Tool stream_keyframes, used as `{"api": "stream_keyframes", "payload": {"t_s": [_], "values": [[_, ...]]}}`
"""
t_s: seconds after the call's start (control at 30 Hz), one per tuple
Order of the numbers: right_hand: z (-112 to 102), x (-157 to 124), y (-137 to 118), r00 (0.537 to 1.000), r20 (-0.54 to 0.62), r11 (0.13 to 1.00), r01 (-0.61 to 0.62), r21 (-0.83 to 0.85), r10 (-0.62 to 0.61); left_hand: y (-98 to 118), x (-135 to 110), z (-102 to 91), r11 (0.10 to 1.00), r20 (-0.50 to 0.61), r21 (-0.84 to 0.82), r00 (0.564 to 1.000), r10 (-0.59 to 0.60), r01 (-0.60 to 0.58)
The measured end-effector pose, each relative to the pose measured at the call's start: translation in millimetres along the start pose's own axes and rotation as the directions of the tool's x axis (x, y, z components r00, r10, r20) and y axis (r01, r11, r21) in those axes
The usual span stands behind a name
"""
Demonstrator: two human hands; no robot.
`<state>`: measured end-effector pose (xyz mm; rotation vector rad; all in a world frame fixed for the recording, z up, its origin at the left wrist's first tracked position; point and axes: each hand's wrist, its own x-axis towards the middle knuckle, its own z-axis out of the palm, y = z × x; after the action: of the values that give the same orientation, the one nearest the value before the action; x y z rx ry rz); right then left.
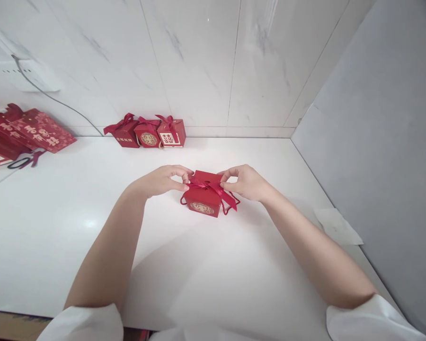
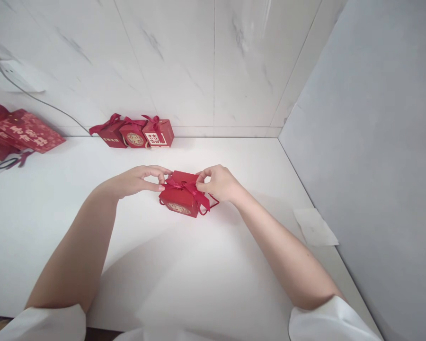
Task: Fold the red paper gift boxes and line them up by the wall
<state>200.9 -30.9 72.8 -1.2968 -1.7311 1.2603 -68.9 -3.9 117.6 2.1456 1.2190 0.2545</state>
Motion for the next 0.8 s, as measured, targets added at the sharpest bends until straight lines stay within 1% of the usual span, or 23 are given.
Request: {"api": "stream_keyframes", "payload": {"t_s": [0.07, 0.13, 0.23, 0.3, 0.33, 0.4, 0.47, 0.53, 0.6, 0.63, 0.67, 0.7, 0.73, 0.77, 0.8], "values": [[-0.6, -0.7, -0.5, 1.000, 0.013, 0.999, 0.029, -0.013, -0.029, 2.4, -1.1, 0.9, 0.999, -0.048, 0.041, 0.998, -0.031, 0.033], [-0.8, -1.9, -2.6, 0.998, 0.015, 0.997, 0.066, -0.026, -0.065, 4.3, -1.8, 2.5, 0.996, -0.074, 0.064, 0.996, -0.058, 0.063], [0.9, -5.1, -8.2, 0.996, 0.031, 0.996, 0.090, -0.019, -0.089, 6.8, -1.7, 6.0, 0.994, -0.105, 0.059, 0.991, -0.086, 0.092], [3.3, -7.3, -11.7, 0.995, 0.056, 0.996, 0.084, 0.003, -0.084, 9.6, -1.4, 8.0, 0.998, -0.123, 0.032, 0.991, -0.052, 0.056], [4.6, -8.1, -12.7, 0.994, 0.065, 0.997, 0.082, 0.010, -0.083, 11.6, -1.6, 8.4, 1.000, -0.113, 0.014, 0.994, -0.010, 0.012], [6.3, -8.8, -13.1, 0.994, 0.070, 0.996, 0.087, 0.004, -0.087, 16.6, -3.0, 7.7, 0.994, -0.047, -0.024, 0.993, 0.106, -0.108], [6.5, -8.1, -11.6, 0.993, 0.068, 0.995, 0.098, -0.016, -0.097, 22.0, -5.6, 5.0, 0.976, 0.064, -0.046, 0.974, 0.217, -0.214], [4.9, -6.8, -9.5, 0.993, 0.059, 0.994, 0.105, -0.031, -0.103, 26.2, -8.4, 1.9, 0.962, 0.167, -0.040, 0.947, 0.274, -0.271], [1.9, -5.9, -7.9, 0.995, 0.028, 0.994, 0.098, -0.045, -0.097, 28.6, -9.9, 0.4, 0.960, 0.217, -0.025, 0.936, 0.279, -0.280], [0.1, -5.7, -7.6, 0.996, 0.006, 0.995, 0.087, -0.055, -0.087, 29.2, -9.8, 0.9, 0.963, 0.198, -0.023, 0.943, 0.269, -0.270], [-1.7, -5.7, -7.5, 0.997, -0.015, 0.995, 0.073, -0.068, -0.074, 29.5, -9.2, 2.2, 0.966, 0.142, -0.029, 0.956, 0.257, -0.255], [-3.5, -6.0, -7.7, 0.997, -0.032, 0.995, 0.061, -0.083, -0.064, 29.7, -8.1, 4.5, 0.970, 0.052, -0.039, 0.969, 0.242, -0.241], [-5.0, -6.4, -8.1, 0.998, -0.039, 0.994, 0.052, -0.100, -0.056, 29.8, -6.5, 7.6, 0.972, -0.059, -0.049, 0.972, 0.226, -0.229], [-6.3, -7.0, -8.8, 0.998, -0.032, 0.992, 0.048, -0.117, -0.052, 29.8, -4.6, 11.3, 0.973, -0.165, -0.055, 0.963, 0.213, -0.224], [-7.1, -7.7, -9.6, 0.999, -0.013, 0.990, 0.049, -0.132, -0.051, 29.8, -2.6, 15.3, 0.973, -0.244, -0.057, 0.948, 0.202, -0.222]]}}
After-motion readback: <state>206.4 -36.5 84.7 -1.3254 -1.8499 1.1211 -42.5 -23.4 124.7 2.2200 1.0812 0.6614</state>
